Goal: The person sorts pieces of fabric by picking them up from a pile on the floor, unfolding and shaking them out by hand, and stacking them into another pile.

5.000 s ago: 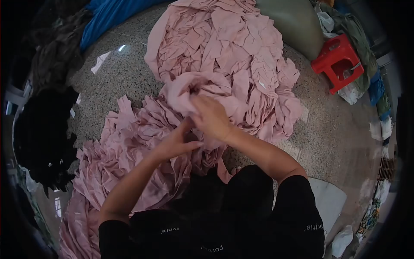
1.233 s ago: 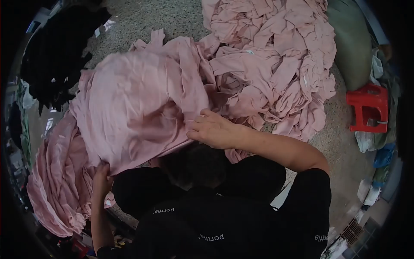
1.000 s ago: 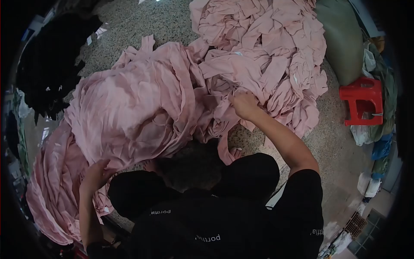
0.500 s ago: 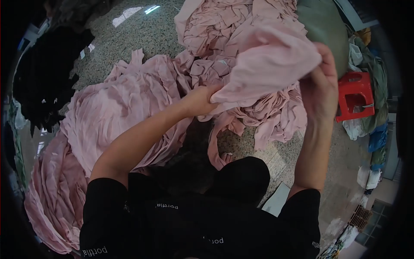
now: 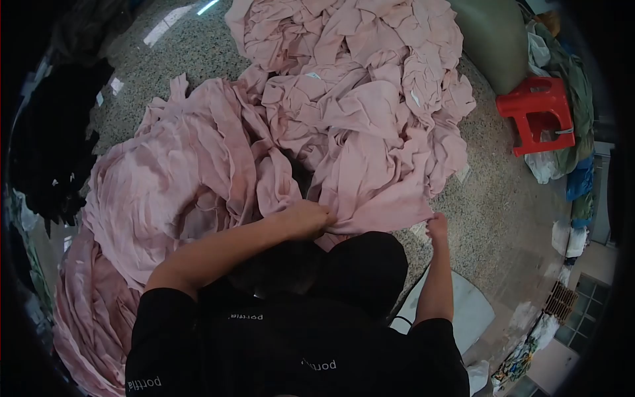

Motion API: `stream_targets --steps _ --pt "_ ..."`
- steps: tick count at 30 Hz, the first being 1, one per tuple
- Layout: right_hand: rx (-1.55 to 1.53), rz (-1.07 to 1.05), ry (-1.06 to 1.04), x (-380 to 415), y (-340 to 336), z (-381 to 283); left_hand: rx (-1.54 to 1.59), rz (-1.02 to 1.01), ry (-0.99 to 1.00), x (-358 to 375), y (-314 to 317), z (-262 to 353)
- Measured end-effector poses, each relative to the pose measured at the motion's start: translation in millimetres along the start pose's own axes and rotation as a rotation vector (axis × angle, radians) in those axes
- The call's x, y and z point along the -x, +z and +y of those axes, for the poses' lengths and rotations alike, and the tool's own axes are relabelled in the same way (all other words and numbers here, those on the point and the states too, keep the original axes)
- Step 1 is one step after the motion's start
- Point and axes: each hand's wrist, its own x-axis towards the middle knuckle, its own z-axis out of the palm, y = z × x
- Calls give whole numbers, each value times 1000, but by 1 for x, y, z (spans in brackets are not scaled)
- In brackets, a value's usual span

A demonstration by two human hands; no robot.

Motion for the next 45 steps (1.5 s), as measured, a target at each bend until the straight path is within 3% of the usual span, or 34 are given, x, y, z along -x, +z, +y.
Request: stream_targets --steps 1,3,6,7,9,11,13,15,17,19,21,22,24,25,26,28,30,31,32,34,36,38,40,41,43,45 --pt "509 108 -162 -2 18 8 80 -87 -36 -8 10 -1" --pt "177 359 -754 32 39 -67 138 -85 -75 -17 27 -2" --pt "-91 -102 -1039 77 66 -179 196 -149 -110 -19 33 4" --pt "-42 -144 -1160 82 79 -204 202 -211 -117 -20 31 5" --pt "310 247 -1468 83 86 -254 208 -213 -125 -18 29 7" --pt "526 433 -1461 45 96 -277 221 -217 -135 -13 29 8" --pt "604 257 -1135 6 82 -290 217 -241 -103 -8 29 7" --pt "-106 343 -992 -12 44 -290 168 -306 -113 -4 35 3" --pt "-589 377 -814 -15 -5 -261 126 -360 -116 -2 40 6" --pt "-776 462 -571 -46 -23 -203 137 -409 -212 -1 37 11" --pt "-946 278 -22 -63 -24 -141 170 -392 -162 5 56 12" --pt "-669 332 -39 -99 -7 -92 194 -384 -122 6 65 11" --pt "-206 440 -290 -91 12 -88 187 -446 -121 5 81 10" --pt "-12 494 -522 -40 27 -130 184 -512 -125 6 85 11" --pt "-214 311 -730 -22 46 -155 180 -525 -117 7 85 11" --pt "-94 131 -813 6 81 -204 167 -489 -108 9 77 10" --pt "432 298 -669 22 100 -238 185 -549 -133 8 57 16" --pt "424 301 -681 11 101 -245 206 -605 -161 7 49 14" --pt "-97 -13 -585 -5 100 -249 202 -594 -175 7 47 5" --pt "-983 -770 -220 -5 75 -255 333 -322 -214 8 51 -10" --pt "-1215 -953 -114 36 31 -261 424 394 -230 -9 36 -33" --pt "-1276 -971 -175 69 -2 -247 264 739 -457 -36 -5 -39" --pt "-1266 -923 -270 109 -27 -242 508 808 -430 -75 -21 -46" --pt "-1233 -847 -326 134 -37 -243 760 725 -443 -97 -17 -48" --pt "-1297 -598 -473 166 -49 -241 1145 437 -480 -133 -6 -45" --pt "-1353 -568 -586 173 -56 -224 1358 130 -490 -152 -2 -30"
